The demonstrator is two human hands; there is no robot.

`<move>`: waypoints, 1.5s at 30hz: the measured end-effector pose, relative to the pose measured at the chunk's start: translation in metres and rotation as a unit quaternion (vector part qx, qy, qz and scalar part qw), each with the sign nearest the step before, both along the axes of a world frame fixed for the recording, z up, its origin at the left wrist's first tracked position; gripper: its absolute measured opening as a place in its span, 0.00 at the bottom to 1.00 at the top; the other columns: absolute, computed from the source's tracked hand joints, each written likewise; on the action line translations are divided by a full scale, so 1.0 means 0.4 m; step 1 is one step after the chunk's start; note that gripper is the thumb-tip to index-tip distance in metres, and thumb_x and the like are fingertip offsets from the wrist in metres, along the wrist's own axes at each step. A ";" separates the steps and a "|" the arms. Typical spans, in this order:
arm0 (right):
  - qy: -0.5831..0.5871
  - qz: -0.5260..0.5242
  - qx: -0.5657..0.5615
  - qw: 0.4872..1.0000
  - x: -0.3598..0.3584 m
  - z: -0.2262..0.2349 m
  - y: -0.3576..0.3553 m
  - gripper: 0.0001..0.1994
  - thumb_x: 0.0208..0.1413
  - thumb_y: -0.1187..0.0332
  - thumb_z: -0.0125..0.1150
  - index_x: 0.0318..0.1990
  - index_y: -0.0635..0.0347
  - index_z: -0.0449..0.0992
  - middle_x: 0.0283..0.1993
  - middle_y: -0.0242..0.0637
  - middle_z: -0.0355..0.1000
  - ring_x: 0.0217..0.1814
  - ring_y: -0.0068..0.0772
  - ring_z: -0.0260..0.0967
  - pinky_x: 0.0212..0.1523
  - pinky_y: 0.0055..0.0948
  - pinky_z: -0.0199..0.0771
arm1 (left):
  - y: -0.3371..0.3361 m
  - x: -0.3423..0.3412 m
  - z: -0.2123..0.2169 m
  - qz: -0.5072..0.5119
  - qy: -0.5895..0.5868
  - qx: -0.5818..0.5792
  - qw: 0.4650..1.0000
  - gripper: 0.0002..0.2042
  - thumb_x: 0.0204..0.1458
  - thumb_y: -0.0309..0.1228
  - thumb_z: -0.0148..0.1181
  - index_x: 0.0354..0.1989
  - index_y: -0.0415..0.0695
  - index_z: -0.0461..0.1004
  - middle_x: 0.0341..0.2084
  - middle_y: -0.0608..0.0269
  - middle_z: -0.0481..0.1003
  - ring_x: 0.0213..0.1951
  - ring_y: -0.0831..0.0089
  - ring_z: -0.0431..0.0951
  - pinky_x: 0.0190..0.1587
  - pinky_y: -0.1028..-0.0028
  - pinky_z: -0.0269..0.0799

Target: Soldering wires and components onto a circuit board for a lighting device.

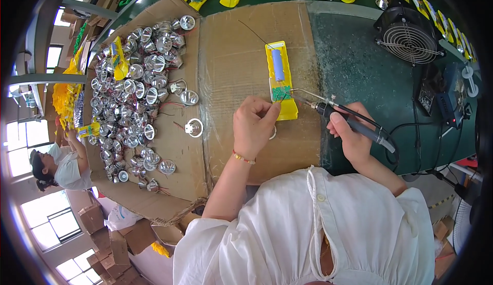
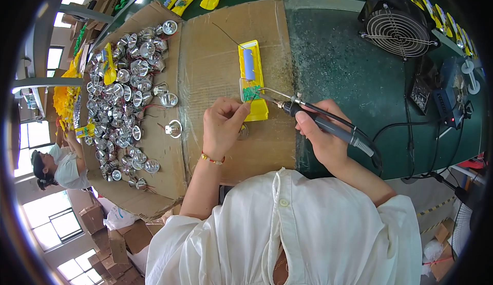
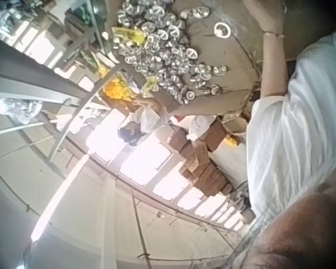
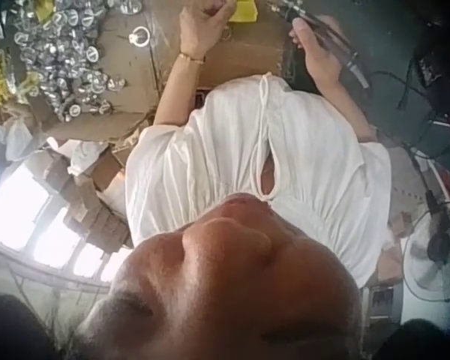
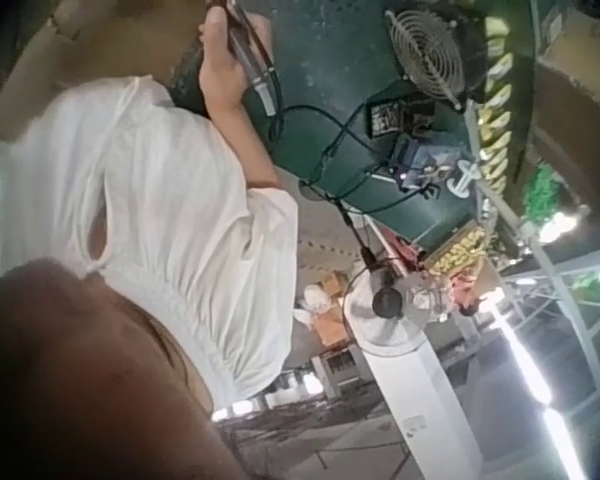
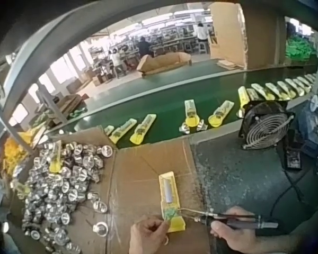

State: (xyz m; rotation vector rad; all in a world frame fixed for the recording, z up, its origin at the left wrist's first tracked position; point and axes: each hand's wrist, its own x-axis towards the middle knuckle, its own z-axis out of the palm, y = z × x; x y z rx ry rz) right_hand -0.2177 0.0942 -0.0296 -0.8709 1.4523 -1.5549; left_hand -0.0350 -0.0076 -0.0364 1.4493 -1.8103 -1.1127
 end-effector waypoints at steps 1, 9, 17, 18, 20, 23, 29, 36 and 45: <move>-0.008 0.001 -0.003 1.000 0.004 -0.002 -0.004 0.07 0.49 0.73 0.60 0.32 0.65 0.68 0.23 0.36 0.70 0.23 0.19 0.67 0.23 0.18 0.68 | -0.001 0.001 -0.001 0.001 -0.002 -0.004 1.000 0.08 0.44 0.29 0.62 0.22 0.37 0.75 0.20 0.60 0.70 0.19 0.73 0.70 0.23 0.74 0.65; -0.016 0.008 0.009 1.000 0.020 -0.002 -0.022 0.07 0.49 0.72 0.60 0.31 0.65 0.68 0.22 0.35 0.70 0.22 0.17 0.67 0.22 0.17 0.67 | -0.009 -0.003 0.005 -0.005 -0.036 0.024 0.999 0.10 0.44 0.32 0.61 0.19 0.37 0.75 0.18 0.60 0.70 0.18 0.70 0.70 0.22 0.73 0.64; 0.014 0.020 0.024 0.999 0.022 0.009 -0.033 0.07 0.49 0.72 0.60 0.29 0.65 0.68 0.21 0.35 0.70 0.21 0.17 0.66 0.21 0.16 0.66 | -0.017 -0.003 -0.001 -0.021 -0.025 -0.015 0.999 0.10 0.44 0.31 0.61 0.19 0.36 0.74 0.18 0.61 0.69 0.18 0.74 0.68 0.21 0.74 0.62; 0.012 0.014 0.020 1.000 0.024 0.009 -0.029 0.07 0.49 0.72 0.60 0.30 0.65 0.68 0.22 0.35 0.70 0.21 0.17 0.66 0.21 0.16 0.66 | -0.018 -0.004 -0.001 -0.034 -0.026 -0.027 0.999 0.10 0.45 0.30 0.61 0.19 0.34 0.73 0.18 0.63 0.69 0.18 0.80 0.66 0.21 0.77 0.61; 0.011 0.009 0.015 1.000 0.028 0.011 -0.024 0.07 0.49 0.72 0.60 0.30 0.65 0.68 0.22 0.36 0.70 0.21 0.17 0.66 0.21 0.16 0.66 | -0.019 -0.003 0.002 -0.028 -0.026 -0.015 0.999 0.10 0.44 0.31 0.61 0.19 0.36 0.73 0.18 0.61 0.69 0.18 0.74 0.68 0.21 0.74 0.62; 0.018 -0.049 -0.030 0.998 0.009 0.011 -0.011 0.08 0.51 0.72 0.58 0.34 0.66 0.67 0.24 0.38 0.71 0.23 0.20 0.68 0.22 0.17 0.68 | -0.019 -0.002 0.003 -0.023 -0.019 0.002 1.000 0.10 0.43 0.32 0.61 0.18 0.37 0.74 0.17 0.60 0.69 0.17 0.69 0.69 0.21 0.72 0.63; 0.020 -0.012 0.000 1.000 0.011 0.006 -0.007 0.08 0.50 0.72 0.59 0.32 0.66 0.68 0.23 0.37 0.71 0.23 0.20 0.68 0.23 0.17 0.68 | -0.021 -0.001 -0.001 -0.037 -0.015 0.008 0.999 0.11 0.45 0.30 0.61 0.18 0.36 0.73 0.17 0.63 0.68 0.17 0.76 0.67 0.20 0.76 0.61; 0.028 0.030 0.012 0.999 0.009 -0.007 -0.024 0.08 0.49 0.73 0.60 0.32 0.65 0.68 0.22 0.36 0.71 0.22 0.19 0.68 0.23 0.17 0.67 | -0.022 -0.006 -0.005 -0.033 -0.013 0.025 0.999 0.10 0.43 0.31 0.61 0.18 0.37 0.74 0.17 0.60 0.69 0.18 0.70 0.69 0.22 0.72 0.62; 0.024 -0.025 -0.035 0.999 0.003 0.015 -0.006 0.07 0.51 0.73 0.57 0.34 0.66 0.67 0.23 0.38 0.70 0.22 0.20 0.67 0.21 0.17 0.67 | -0.020 -0.005 0.000 -0.030 -0.011 0.029 0.999 0.10 0.44 0.32 0.61 0.18 0.37 0.73 0.17 0.61 0.69 0.18 0.71 0.69 0.21 0.73 0.62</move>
